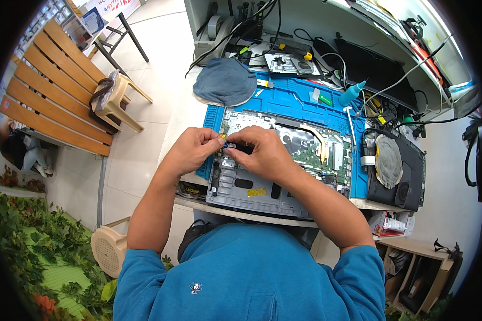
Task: The person works on the internal components of a disassembled electronic device, likely a laptop, placed on a blue workbench. They connect a white ribbon cable to the motherboard, secure a metal bracket with screws, and handle a hard drive and other small parts. The task involves precise hand movements to assemble and secure internal hardware.
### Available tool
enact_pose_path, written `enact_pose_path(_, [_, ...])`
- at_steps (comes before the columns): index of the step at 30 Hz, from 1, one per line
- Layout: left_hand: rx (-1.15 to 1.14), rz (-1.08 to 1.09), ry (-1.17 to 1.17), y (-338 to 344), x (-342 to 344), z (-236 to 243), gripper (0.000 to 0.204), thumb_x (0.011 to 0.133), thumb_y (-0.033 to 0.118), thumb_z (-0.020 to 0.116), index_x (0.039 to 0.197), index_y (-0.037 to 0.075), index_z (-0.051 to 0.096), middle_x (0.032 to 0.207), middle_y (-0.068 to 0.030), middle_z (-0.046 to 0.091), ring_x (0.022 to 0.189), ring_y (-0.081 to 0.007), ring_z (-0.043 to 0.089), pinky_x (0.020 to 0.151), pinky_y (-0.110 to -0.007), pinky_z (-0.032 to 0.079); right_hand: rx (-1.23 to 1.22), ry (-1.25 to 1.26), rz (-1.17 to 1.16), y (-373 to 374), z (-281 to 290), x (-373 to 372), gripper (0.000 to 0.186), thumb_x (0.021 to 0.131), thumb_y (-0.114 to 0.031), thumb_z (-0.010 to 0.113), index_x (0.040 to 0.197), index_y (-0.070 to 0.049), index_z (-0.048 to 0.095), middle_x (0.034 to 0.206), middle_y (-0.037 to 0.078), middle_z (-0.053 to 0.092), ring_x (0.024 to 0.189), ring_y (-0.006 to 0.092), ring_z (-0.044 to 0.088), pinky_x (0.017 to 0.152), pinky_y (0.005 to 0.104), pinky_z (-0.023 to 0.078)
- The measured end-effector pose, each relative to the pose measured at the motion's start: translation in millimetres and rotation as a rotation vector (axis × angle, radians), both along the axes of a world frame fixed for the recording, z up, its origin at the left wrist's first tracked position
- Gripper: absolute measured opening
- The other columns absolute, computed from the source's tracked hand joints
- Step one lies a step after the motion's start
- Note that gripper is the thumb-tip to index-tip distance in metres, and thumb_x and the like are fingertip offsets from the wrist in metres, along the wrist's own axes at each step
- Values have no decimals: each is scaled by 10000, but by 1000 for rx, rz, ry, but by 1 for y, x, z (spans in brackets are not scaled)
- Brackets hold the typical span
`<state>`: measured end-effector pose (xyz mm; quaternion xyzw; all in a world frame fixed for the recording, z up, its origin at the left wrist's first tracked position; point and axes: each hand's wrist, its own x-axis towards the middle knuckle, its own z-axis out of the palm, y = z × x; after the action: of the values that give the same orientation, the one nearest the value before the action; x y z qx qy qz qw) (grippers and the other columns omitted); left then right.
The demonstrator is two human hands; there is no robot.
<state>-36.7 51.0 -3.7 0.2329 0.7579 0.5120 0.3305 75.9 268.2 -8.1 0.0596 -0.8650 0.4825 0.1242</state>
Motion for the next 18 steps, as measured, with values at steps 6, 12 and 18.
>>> enact_pose_path(6, [24, -2, -22, -1, -2, -3, 282, 1092, 262, 780, 1051, -16, 810, 819, 45, 697, 721, -20, 535, 625, -238, 408, -123, -95, -30, -4, 1, -1, 242, 896, -183, 887, 1087, -35, 881, 976, 178, 830, 863, 327, 799, 815, 430, 642])
enact_pose_path(12, [105, 138, 73, -13, -13, -6, 266, 1091, 201, 791, 1163, -55, 785, 947, -26, 792, 847, -48, 660, 776, -218, 513, 81, -104, -61, -7, 5, -3, 247, 869, -171, 854, 1071, -34, 895, 987, 147, 818, 1011, 346, 744, 930, 465, 604])
enact_pose_path(18, [50, 164, 102, -22, -14, -8, 281, 1086, 200, 800, 1180, -63, 774, 931, -22, 791, 824, -47, 662, 764, -211, 509, 145, -187, -45, -10, 7, -6, 214, 886, -179, 861, 1042, -40, 905, 1013, 135, 804, 1091, 351, 701, 988, 470, 573])
